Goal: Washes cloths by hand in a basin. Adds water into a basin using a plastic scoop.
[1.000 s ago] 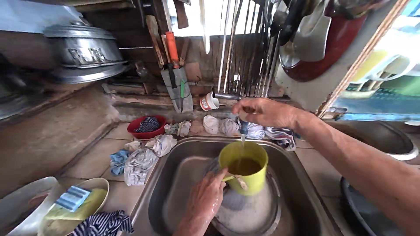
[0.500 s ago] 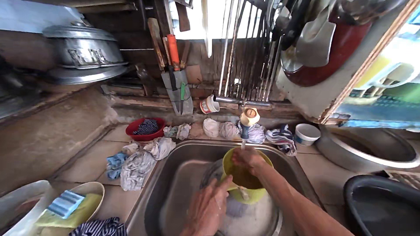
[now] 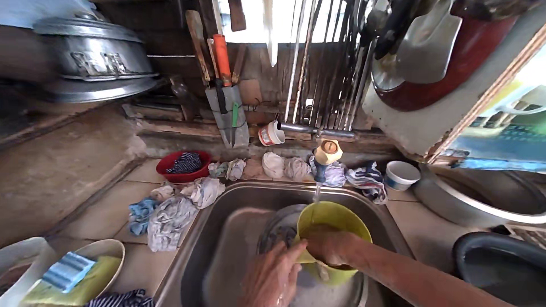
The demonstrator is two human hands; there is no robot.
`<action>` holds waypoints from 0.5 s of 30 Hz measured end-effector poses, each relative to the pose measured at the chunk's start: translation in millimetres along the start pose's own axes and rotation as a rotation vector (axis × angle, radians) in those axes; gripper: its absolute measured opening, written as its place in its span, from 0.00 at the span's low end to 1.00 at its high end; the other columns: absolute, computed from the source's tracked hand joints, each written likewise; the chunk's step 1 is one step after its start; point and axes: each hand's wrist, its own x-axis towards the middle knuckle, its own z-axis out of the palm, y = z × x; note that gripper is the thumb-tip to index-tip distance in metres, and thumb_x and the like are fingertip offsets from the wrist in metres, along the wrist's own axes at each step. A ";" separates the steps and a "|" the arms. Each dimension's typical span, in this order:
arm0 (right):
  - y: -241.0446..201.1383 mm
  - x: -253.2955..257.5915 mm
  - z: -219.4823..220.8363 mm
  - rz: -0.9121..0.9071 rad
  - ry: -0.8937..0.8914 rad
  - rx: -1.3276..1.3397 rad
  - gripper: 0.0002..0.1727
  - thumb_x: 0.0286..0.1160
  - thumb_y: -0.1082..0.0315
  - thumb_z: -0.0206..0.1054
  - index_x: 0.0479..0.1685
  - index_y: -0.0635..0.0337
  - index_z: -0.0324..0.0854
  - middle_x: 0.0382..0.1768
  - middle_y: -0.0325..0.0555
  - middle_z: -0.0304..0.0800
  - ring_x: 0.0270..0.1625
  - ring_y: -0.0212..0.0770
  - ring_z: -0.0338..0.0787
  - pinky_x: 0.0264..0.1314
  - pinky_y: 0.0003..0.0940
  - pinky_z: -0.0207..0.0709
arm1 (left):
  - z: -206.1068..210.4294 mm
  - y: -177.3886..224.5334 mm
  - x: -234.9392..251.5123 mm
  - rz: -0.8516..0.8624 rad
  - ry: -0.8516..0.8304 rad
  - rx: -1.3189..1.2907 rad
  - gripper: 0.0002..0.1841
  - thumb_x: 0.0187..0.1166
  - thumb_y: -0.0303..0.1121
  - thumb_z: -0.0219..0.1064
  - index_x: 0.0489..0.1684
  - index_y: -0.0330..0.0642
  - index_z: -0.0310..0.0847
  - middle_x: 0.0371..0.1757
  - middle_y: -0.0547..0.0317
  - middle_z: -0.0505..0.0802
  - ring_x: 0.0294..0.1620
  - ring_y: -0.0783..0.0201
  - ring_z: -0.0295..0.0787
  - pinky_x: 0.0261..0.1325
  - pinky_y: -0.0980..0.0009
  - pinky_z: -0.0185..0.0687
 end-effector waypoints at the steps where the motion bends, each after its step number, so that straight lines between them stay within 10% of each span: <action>1: 6.1 6.3 0.6 -0.037 0.056 -0.007 0.17 0.75 0.69 0.71 0.58 0.71 0.83 0.63 0.69 0.83 0.71 0.70 0.79 0.70 0.73 0.68 | 3.6 -4.0 -2.9 -0.008 -0.021 -0.027 0.25 0.85 0.41 0.63 0.82 0.73 0.77 0.56 0.49 0.93 0.47 0.47 0.93 0.49 0.47 0.88; 5: 39.7 15.6 14.9 0.137 0.195 -0.079 0.26 0.77 0.80 0.61 0.78 0.67 0.73 0.79 0.67 0.72 0.81 0.70 0.71 0.78 0.67 0.67 | 18.1 -13.3 -11.8 0.028 0.154 0.020 0.24 0.83 0.39 0.65 0.79 0.71 0.80 0.49 0.50 0.94 0.34 0.50 0.93 0.36 0.51 0.89; 9: 2.9 0.7 8.0 0.360 -0.153 0.141 0.23 0.81 0.65 0.63 0.69 0.73 0.77 0.71 0.73 0.79 0.75 0.72 0.77 0.71 0.74 0.67 | 28.3 -17.1 -2.0 0.086 0.378 0.184 0.22 0.77 0.39 0.69 0.71 0.74 0.87 0.40 0.52 0.93 0.26 0.53 0.92 0.25 0.56 0.86; 11: -3.9 2.0 -3.1 0.239 -0.076 0.452 0.21 0.86 0.69 0.57 0.70 0.76 0.73 0.63 0.74 0.81 0.67 0.67 0.82 0.68 0.68 0.71 | 27.8 -15.2 -2.6 0.063 0.309 0.148 0.22 0.79 0.39 0.68 0.72 0.74 0.86 0.43 0.51 0.94 0.30 0.51 0.92 0.29 0.53 0.86; 13: 0.0 16.5 9.1 0.077 0.155 0.904 0.18 0.91 0.64 0.48 0.72 0.61 0.65 0.51 0.53 0.79 0.47 0.43 0.84 0.50 0.43 0.80 | 28.7 -17.6 -4.9 0.044 0.269 0.126 0.22 0.79 0.39 0.68 0.72 0.72 0.86 0.45 0.48 0.94 0.31 0.49 0.93 0.31 0.51 0.87; 15: 4.8 16.4 11.3 -0.119 0.134 0.932 0.18 0.92 0.64 0.48 0.72 0.64 0.66 0.57 0.57 0.80 0.55 0.45 0.84 0.61 0.45 0.77 | 27.1 -27.1 -5.7 0.026 0.293 0.132 0.22 0.79 0.38 0.69 0.71 0.70 0.87 0.45 0.48 0.94 0.29 0.49 0.93 0.30 0.51 0.88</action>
